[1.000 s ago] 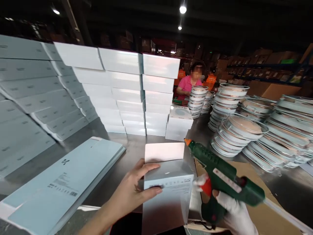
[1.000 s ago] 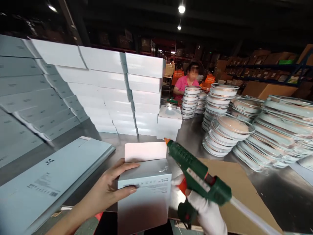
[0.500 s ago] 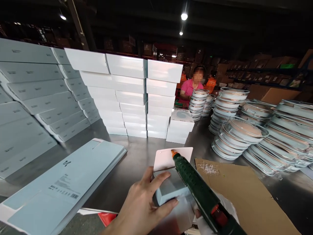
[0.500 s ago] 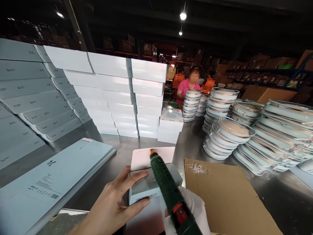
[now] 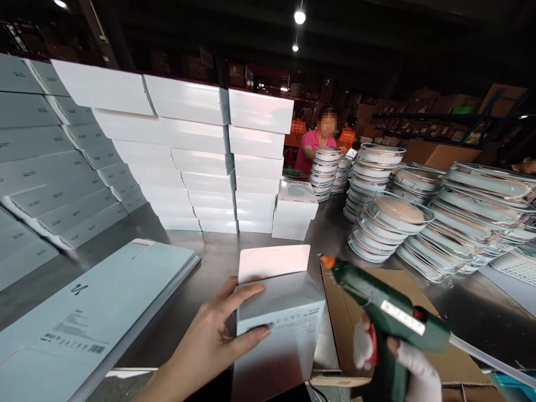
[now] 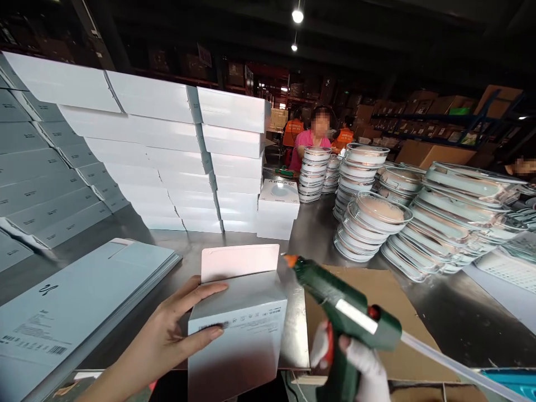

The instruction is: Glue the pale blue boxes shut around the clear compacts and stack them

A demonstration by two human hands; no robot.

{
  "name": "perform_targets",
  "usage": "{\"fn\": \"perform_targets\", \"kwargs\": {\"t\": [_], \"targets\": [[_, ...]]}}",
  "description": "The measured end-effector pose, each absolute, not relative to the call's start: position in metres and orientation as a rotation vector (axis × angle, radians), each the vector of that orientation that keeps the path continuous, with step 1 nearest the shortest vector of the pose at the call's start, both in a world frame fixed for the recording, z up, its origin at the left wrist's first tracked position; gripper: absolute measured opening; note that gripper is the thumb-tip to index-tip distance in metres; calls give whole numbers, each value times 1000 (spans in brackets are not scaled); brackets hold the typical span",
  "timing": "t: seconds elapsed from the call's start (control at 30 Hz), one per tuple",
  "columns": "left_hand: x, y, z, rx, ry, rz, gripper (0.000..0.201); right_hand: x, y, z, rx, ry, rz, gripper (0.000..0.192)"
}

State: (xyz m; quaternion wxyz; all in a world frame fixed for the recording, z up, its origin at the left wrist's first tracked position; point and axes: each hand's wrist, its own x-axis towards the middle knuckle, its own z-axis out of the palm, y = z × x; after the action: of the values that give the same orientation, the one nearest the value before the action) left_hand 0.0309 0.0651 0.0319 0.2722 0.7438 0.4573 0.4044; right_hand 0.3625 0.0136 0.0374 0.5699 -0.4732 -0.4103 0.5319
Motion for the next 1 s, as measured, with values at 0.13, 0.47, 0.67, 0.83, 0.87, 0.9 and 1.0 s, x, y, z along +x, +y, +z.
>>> {"fn": "perform_targets", "kwargs": {"t": [0.13, 0.47, 0.67, 0.83, 0.87, 0.9, 1.0], "targets": [[9, 81, 21, 2131, 1071, 1101, 53, 394, 35, 30, -1218, -391, 1333, 40], [-8, 83, 35, 2123, 687, 994, 53, 402, 28, 39, -1705, -1107, 683, 64], [6, 81, 13, 2087, 580, 1206, 52, 310, 31, 41, -856, -1857, 922, 89], [18, 81, -2, 1957, 335, 1582, 67, 304, 34, 40, -791, -2139, 515, 69], [17, 80, 1, 2009, 347, 1529, 60, 302, 34, 42, -781, -2176, 456, 68], [14, 79, 6, 2075, 377, 1460, 51, 299, 34, 45, -772, -2193, 410, 67], [6, 75, 25, 2300, 528, 1237, 28, 290, 34, 53, -779, -2235, 300, 63]]}}
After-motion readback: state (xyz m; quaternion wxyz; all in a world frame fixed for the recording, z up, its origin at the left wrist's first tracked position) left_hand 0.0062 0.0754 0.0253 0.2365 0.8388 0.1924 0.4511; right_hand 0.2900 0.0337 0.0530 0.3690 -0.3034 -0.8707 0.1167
